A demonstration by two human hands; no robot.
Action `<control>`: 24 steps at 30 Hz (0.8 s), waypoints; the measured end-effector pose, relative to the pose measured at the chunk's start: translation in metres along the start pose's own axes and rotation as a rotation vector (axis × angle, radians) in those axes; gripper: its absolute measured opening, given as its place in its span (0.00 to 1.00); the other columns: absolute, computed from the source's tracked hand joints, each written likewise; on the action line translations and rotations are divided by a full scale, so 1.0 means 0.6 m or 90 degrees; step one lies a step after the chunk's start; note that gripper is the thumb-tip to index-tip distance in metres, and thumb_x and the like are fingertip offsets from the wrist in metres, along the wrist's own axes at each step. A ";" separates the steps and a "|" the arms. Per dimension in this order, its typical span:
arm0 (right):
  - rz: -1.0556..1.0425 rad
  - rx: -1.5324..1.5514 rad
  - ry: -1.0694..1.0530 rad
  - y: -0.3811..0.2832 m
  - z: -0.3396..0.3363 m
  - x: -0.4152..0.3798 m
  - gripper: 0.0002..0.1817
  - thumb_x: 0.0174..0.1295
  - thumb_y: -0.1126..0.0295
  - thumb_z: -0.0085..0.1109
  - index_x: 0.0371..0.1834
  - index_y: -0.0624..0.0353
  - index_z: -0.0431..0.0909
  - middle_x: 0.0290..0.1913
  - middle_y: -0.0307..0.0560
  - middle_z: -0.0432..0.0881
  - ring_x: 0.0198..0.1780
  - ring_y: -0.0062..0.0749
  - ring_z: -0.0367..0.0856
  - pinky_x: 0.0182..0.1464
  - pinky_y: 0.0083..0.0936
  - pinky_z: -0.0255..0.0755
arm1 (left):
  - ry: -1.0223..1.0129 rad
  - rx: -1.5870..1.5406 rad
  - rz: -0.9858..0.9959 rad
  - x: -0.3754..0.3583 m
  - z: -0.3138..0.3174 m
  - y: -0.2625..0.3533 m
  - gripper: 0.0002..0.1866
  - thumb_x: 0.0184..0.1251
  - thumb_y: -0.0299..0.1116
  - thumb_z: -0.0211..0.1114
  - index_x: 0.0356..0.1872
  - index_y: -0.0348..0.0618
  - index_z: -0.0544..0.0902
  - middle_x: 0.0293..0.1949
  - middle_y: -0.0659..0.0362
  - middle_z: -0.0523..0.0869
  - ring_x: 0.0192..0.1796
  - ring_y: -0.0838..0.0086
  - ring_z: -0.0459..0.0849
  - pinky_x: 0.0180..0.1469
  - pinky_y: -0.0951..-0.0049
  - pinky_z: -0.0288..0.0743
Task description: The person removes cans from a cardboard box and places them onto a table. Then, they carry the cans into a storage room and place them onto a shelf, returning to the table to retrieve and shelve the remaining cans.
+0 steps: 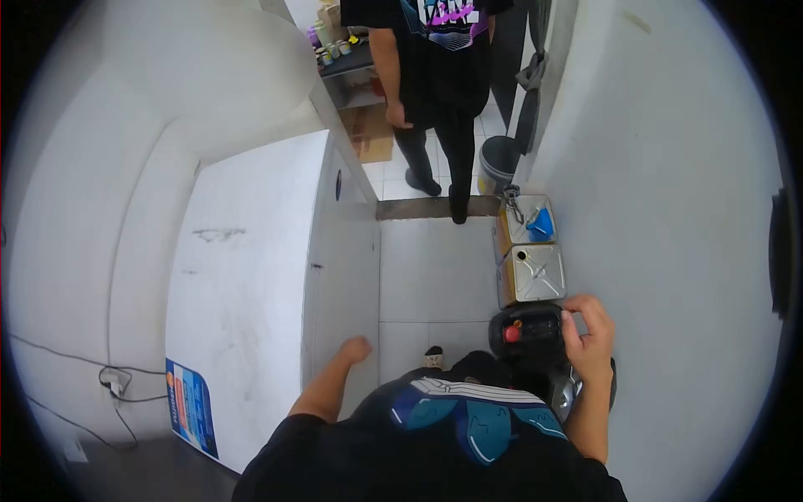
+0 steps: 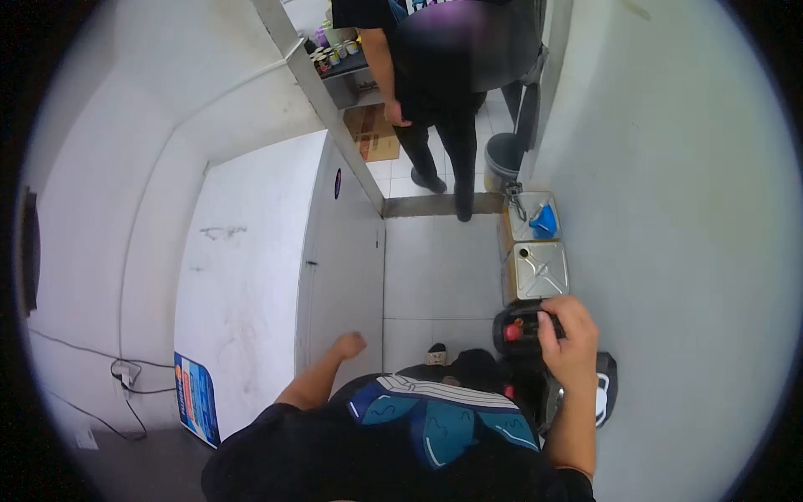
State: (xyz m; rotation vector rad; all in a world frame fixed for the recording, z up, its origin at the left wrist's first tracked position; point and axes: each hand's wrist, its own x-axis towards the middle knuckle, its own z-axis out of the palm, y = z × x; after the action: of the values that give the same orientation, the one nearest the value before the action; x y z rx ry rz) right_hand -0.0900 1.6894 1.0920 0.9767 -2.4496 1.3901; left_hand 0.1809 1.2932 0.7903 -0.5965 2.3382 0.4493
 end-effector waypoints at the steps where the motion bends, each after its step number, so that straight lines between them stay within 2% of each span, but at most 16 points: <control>1: 0.018 -0.001 0.000 0.013 0.005 0.019 0.05 0.51 0.81 0.58 0.31 0.65 0.75 0.32 0.52 0.78 0.35 0.46 0.78 0.40 0.30 0.72 | 0.090 0.037 0.066 0.148 0.067 -0.097 0.19 0.67 0.41 0.46 0.38 0.37 0.81 0.42 0.46 0.83 0.45 0.52 0.81 0.50 0.56 0.75; 3: 0.040 -0.012 -0.013 0.038 0.015 0.056 0.04 0.52 0.82 0.57 0.30 0.66 0.74 0.31 0.52 0.78 0.34 0.45 0.78 0.39 0.29 0.71 | 0.196 -0.079 0.042 0.139 -0.131 0.020 0.18 0.65 0.43 0.49 0.37 0.39 0.80 0.38 0.46 0.84 0.42 0.52 0.82 0.48 0.58 0.76; 5: 0.061 -0.018 -0.021 0.072 0.022 0.109 0.04 0.52 0.82 0.57 0.30 0.66 0.74 0.31 0.51 0.77 0.34 0.44 0.78 0.38 0.29 0.71 | 0.256 -0.369 -0.005 0.217 -0.191 0.064 0.17 0.62 0.45 0.55 0.37 0.41 0.80 0.36 0.47 0.84 0.42 0.52 0.82 0.46 0.58 0.75; 7: 0.035 -0.029 -0.006 0.097 0.033 0.159 0.04 0.52 0.82 0.56 0.31 0.66 0.74 0.31 0.51 0.77 0.34 0.44 0.78 0.38 0.29 0.71 | 0.259 -0.407 0.031 0.266 -0.233 0.094 0.16 0.60 0.45 0.58 0.38 0.43 0.79 0.35 0.48 0.84 0.42 0.52 0.82 0.45 0.59 0.75; 11: -0.006 -0.005 0.001 0.169 0.052 0.304 0.03 0.52 0.82 0.55 0.30 0.67 0.74 0.30 0.50 0.77 0.33 0.39 0.77 0.38 0.26 0.71 | 0.205 -0.366 0.007 0.332 -0.244 0.130 0.16 0.59 0.45 0.61 0.39 0.43 0.80 0.35 0.49 0.84 0.43 0.51 0.81 0.46 0.59 0.75; 13: -0.024 0.024 -0.012 0.201 0.065 0.390 0.04 0.51 0.81 0.56 0.30 0.66 0.74 0.30 0.50 0.77 0.33 0.39 0.78 0.38 0.27 0.71 | 0.128 -0.253 -0.033 0.333 -0.234 0.125 0.17 0.60 0.46 0.58 0.40 0.44 0.81 0.40 0.47 0.84 0.46 0.51 0.80 0.49 0.57 0.73; 15: -0.057 0.034 -0.039 0.223 0.080 0.470 0.04 0.51 0.81 0.57 0.31 0.65 0.75 0.31 0.51 0.78 0.33 0.41 0.78 0.38 0.28 0.72 | 0.011 -0.197 0.087 0.343 -0.211 0.079 0.19 0.60 0.49 0.56 0.41 0.44 0.82 0.45 0.46 0.82 0.50 0.52 0.79 0.54 0.56 0.71; 18: -0.099 0.048 -0.101 0.255 0.116 0.566 0.06 0.50 0.79 0.59 0.32 0.63 0.76 0.33 0.51 0.79 0.35 0.45 0.78 0.38 0.31 0.72 | 0.006 -0.173 -0.075 0.330 -0.216 0.049 0.22 0.60 0.51 0.55 0.41 0.44 0.82 0.48 0.47 0.81 0.52 0.53 0.78 0.57 0.58 0.70; 21: -0.102 0.094 -0.154 0.285 0.167 0.654 0.07 0.50 0.79 0.60 0.32 0.63 0.76 0.33 0.51 0.79 0.36 0.45 0.78 0.39 0.31 0.72 | 0.060 -0.161 -0.122 0.332 -0.233 0.026 0.22 0.60 0.50 0.54 0.42 0.42 0.83 0.49 0.47 0.81 0.54 0.53 0.77 0.58 0.59 0.70; 24: -0.095 0.120 -0.199 0.309 0.218 0.733 0.07 0.49 0.79 0.60 0.33 0.62 0.77 0.34 0.50 0.79 0.37 0.45 0.78 0.39 0.32 0.72 | 0.056 -0.319 -0.287 0.344 -0.302 0.054 0.22 0.61 0.49 0.52 0.42 0.41 0.83 0.50 0.46 0.81 0.55 0.53 0.77 0.58 0.59 0.70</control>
State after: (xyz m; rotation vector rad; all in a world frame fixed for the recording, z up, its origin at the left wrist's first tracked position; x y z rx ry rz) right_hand -0.5209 1.4459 1.0793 1.4892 -2.4189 1.5404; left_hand -0.0693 1.1756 0.7834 -1.3651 2.0782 0.8092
